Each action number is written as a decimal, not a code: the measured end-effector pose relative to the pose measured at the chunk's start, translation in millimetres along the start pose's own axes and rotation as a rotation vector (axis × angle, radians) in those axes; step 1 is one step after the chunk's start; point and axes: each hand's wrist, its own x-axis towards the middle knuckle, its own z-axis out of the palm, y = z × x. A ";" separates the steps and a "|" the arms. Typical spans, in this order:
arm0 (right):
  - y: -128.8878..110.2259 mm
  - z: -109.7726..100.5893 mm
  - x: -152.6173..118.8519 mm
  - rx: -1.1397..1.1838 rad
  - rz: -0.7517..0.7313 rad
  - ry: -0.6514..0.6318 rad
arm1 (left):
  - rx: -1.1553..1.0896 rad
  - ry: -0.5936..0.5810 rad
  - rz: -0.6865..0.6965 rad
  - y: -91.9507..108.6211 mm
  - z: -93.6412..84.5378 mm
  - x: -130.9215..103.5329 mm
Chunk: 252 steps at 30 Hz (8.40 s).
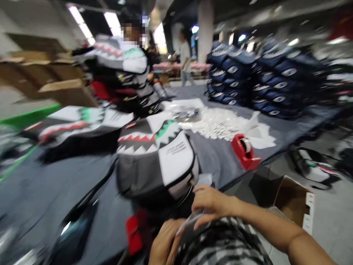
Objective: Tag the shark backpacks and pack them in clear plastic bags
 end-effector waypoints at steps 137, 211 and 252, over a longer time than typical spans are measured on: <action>-12.0 34.8 -28.1 0.236 0.547 0.635 | 0.722 0.405 0.432 -33.5 -17.0 3.1; 48.2 -17.3 20.1 -0.534 -0.404 -0.057 | 0.802 0.056 0.407 -32.1 -49.2 3.3; 0.0 -148.0 97.0 -0.413 -0.303 0.064 | 0.627 -0.319 0.256 106.3 -155.2 107.7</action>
